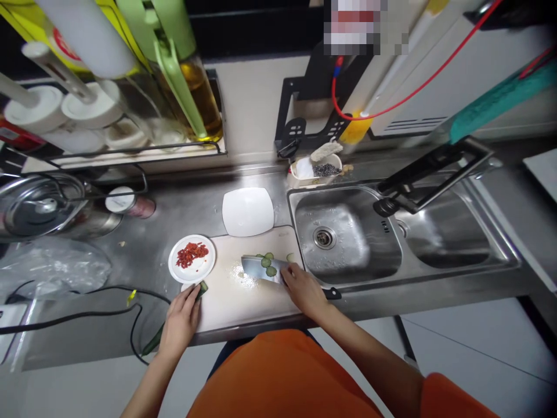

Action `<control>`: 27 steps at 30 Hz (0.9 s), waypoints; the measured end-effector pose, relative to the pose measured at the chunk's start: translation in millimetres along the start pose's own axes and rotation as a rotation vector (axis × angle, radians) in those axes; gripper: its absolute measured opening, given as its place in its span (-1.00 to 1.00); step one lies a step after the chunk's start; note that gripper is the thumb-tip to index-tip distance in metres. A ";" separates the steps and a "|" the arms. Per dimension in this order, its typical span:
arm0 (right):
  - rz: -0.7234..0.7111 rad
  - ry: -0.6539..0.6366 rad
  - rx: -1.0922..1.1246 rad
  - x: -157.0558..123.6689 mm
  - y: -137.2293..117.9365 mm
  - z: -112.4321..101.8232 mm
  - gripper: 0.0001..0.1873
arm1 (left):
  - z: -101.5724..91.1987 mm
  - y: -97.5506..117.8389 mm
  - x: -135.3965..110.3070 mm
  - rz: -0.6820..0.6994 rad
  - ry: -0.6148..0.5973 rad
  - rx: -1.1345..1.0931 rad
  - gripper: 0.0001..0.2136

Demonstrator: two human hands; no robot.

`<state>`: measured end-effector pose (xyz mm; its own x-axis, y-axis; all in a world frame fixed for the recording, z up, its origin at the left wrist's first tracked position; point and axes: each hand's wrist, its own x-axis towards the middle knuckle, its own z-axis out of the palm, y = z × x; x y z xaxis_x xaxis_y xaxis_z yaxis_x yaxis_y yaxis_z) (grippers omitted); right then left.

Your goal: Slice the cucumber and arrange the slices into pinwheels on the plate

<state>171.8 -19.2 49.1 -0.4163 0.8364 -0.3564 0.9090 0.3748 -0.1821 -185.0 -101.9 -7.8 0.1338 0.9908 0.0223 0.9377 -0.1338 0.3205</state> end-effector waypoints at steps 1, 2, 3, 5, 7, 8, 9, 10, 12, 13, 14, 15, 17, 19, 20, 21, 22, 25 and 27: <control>0.000 0.000 -0.003 -0.3 1.2 0.7 -0.74 | -0.9 0.6 -0.5 -0.005 0.009 0.006 -0.61; -0.002 -0.001 -0.003 -0.8 2.2 0.9 -0.74 | -2.5 1.8 -0.9 -0.007 0.016 0.009 -0.60; -0.005 0.000 -0.002 -1.5 3.0 0.9 -0.73 | -4.5 4.1 -0.6 -0.011 0.029 0.010 -0.60; -0.011 0.002 0.003 -3.1 4.2 0.6 -0.73 | -8.9 14.7 3.7 -0.023 0.080 0.002 -0.60; -0.023 0.004 0.012 -4.3 4.8 0.5 -0.73 | -10.8 36.0 15.8 -0.027 0.144 -0.040 -0.63; -0.032 0.006 0.014 -4.6 5.0 0.6 -0.72 | -9.8 50.8 25.4 -0.007 0.153 -0.092 -0.66; -0.043 0.007 0.013 -4.6 5.1 0.8 -0.72 | -7.3 67.8 37.3 0.021 0.146 -0.154 -0.69; -0.054 0.007 0.006 -4.2 5.1 0.9 -0.72 | -3.3 86.0 50.9 0.054 0.114 -0.214 -0.72; -0.079 0.001 -0.024 -3.0 5.1 0.4 -0.72 | 7.9 121.2 80.4 0.080 0.033 -0.306 -0.72; -0.090 -0.004 -0.041 -2.2 5.3 -0.3 -0.71 | 14.1 136.2 94.6 0.064 -0.009 -0.323 -0.70; -0.099 -0.009 -0.057 -1.5 5.7 -1.3 -0.71 | 20.1 148.3 107.4 0.045 -0.062 -0.322 -0.67; -0.105 -0.013 -0.071 -1.0 6.3 -2.6 -0.70 | 25.3 157.3 118.3 0.039 -0.120 -0.321 -0.67; -0.109 -0.019 -0.089 -1.0 7.8 -5.0 -0.67 | 32.6 166.4 134.2 0.011 -0.199 -0.331 -0.70; -0.113 -0.020 -0.096 -2.4 9.2 -6.6 -0.65 | 35.6 166.6 143.9 -0.022 -0.241 -0.337 -0.73; -0.118 -0.019 -0.096 -3.7 9.6 -6.9 -0.65 | 36.0 165.0 147.4 -0.037 -0.252 -0.335 -0.75; -0.124 -0.021 -0.095 -5.5 9.9 -6.9 -0.66 | 36.1 162.8 150.4 -0.047 -0.262 -0.328 -0.76; -0.129 -0.023 -0.093 -7.9 10.0 -6.7 -0.67 | 36.0 160.4 153.0 -0.053 -0.270 -0.317 -0.76; -0.126 -0.040 -0.075 -18.7 10.2 -6.2 -0.70 | 37.3 152.9 158.0 -0.060 -0.284 -0.275 -0.79; -0.112 -0.061 -0.043 -29.0 10.7 -6.7 -0.71 | 39.7 147.2 158.4 -0.058 -0.279 -0.256 -0.82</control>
<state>193.8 -36.7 63.6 -0.5143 0.7631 -0.3914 0.8563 0.4825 -0.1845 -13.0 34.4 5.3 0.1977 0.9478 -0.2501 0.8407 -0.0328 0.5406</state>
